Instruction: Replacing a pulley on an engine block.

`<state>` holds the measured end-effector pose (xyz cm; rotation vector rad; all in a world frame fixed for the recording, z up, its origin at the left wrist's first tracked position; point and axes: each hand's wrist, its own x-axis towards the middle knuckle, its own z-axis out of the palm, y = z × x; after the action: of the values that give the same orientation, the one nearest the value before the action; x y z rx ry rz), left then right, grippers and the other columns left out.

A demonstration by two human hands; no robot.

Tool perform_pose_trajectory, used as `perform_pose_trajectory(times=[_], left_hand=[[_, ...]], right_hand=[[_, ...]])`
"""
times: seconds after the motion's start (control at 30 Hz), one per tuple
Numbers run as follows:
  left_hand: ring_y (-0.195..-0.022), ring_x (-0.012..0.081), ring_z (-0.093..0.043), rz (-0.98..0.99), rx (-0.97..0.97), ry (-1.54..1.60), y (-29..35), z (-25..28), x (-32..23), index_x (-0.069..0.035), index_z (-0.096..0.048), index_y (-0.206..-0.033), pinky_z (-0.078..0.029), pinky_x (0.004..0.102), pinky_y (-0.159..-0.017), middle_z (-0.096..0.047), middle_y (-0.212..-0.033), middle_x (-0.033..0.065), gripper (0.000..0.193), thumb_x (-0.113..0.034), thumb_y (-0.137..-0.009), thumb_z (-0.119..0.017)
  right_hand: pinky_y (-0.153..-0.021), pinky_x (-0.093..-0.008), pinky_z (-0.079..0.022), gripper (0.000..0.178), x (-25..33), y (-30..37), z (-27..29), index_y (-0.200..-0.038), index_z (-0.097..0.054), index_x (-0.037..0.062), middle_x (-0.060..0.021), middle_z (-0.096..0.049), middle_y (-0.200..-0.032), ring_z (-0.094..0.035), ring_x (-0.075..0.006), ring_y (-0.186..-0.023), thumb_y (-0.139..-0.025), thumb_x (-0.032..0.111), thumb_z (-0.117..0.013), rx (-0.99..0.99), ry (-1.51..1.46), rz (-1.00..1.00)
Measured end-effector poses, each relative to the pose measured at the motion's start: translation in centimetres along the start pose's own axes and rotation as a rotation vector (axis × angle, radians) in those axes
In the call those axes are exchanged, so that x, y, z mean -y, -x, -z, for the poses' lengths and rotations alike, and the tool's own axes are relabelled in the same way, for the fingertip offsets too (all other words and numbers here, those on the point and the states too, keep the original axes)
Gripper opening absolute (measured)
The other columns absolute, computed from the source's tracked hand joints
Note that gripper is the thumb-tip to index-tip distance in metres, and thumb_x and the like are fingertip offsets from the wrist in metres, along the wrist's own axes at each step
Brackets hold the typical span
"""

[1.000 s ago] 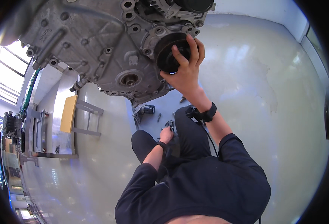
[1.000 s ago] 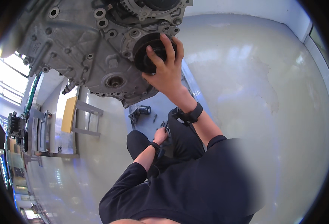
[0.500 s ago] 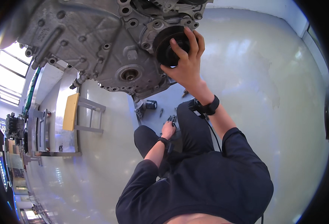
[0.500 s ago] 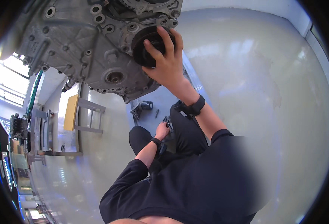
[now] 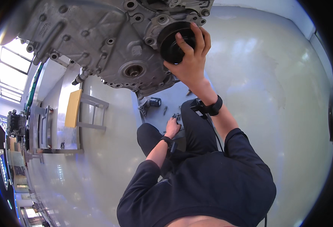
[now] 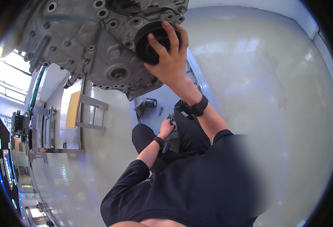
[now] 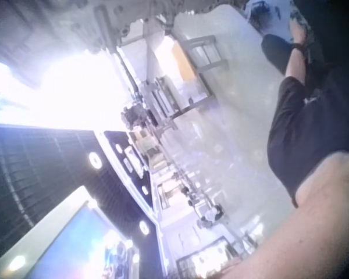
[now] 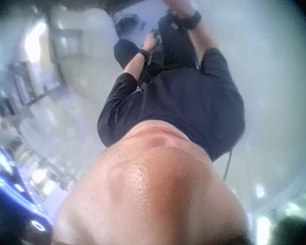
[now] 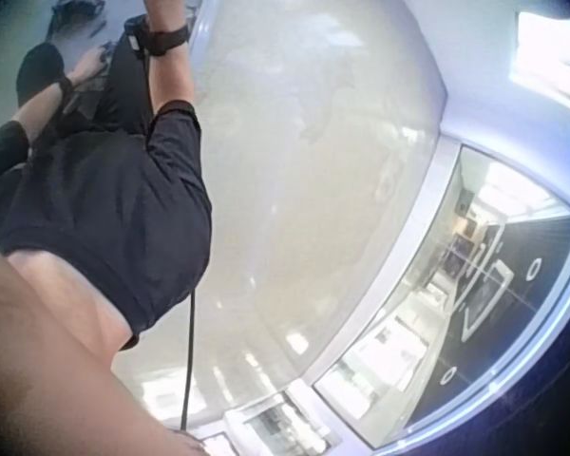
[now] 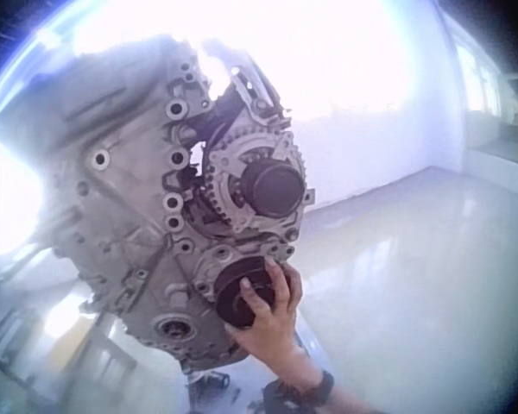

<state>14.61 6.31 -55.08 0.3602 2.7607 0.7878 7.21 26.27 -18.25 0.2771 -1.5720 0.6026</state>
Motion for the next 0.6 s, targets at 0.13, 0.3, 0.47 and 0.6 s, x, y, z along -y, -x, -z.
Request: perform_pose_trajectory(times=[0.13, 0.3, 0.47, 0.6], left_hand=[[-0.098, 0.0432, -0.059, -0.052, -0.050, 0.059, 0.4, 0.4, -0.1, 0.005, -0.062, -0.087, -0.048, 0.0483, -0.086, -0.062, -0.097, 0.0241, 0.025, -0.015, -0.073, -0.066], [-0.089, 0.0424, -0.063, -0.034, -0.027, 0.092, 0.7, 0.8, 0.0, 0.004, -0.062, -0.086, -0.050, 0.0468, -0.080, -0.066, -0.090, 0.0242, 0.023, -0.016, -0.074, -0.066], [-0.088, 0.0428, -0.063, 0.033, 0.025, 0.172, 0.8, 1.1, -0.3, 0.003, -0.060, -0.085, -0.050, 0.0480, -0.078, -0.066, -0.088, 0.0240, 0.023, -0.017, -0.076, -0.065], [-0.083, 0.0419, -0.065, 0.060, 0.024, 0.213, 1.2, 1.3, -1.1, 0.003, -0.059, -0.086, -0.051, 0.0468, -0.074, -0.067, -0.084, 0.0233, 0.023, -0.017, -0.077, -0.065]], right_hand=[[-0.106, -0.0528, -0.036, 0.091, -0.2, 0.1, 0.0, -0.132, -0.051, 0.0221, -0.0172, -0.032, -0.150, -0.027, -0.0449, -0.134, -0.050, 0.012, -0.087, -0.015, -0.007, -0.002], [-0.103, -0.0543, -0.040, 0.084, 0.1, 0.2, -0.1, -0.126, -0.056, 0.0271, -0.0134, -0.036, -0.148, -0.031, -0.0459, -0.131, -0.048, 0.013, -0.085, -0.051, -0.035, -0.062], [-0.105, -0.0516, -0.037, 0.090, 0.2, 0.2, -0.1, -0.130, -0.052, 0.0222, -0.0155, -0.033, -0.150, -0.029, -0.0438, -0.134, -0.048, 0.011, -0.086, -0.040, 0.003, -0.062], [-0.103, -0.0527, -0.040, 0.084, 0.0, 0.1, -0.1, -0.126, -0.057, 0.0241, -0.0130, -0.038, -0.148, -0.033, -0.0450, -0.131, -0.047, 0.011, -0.085, -0.054, -0.027, -0.068]])
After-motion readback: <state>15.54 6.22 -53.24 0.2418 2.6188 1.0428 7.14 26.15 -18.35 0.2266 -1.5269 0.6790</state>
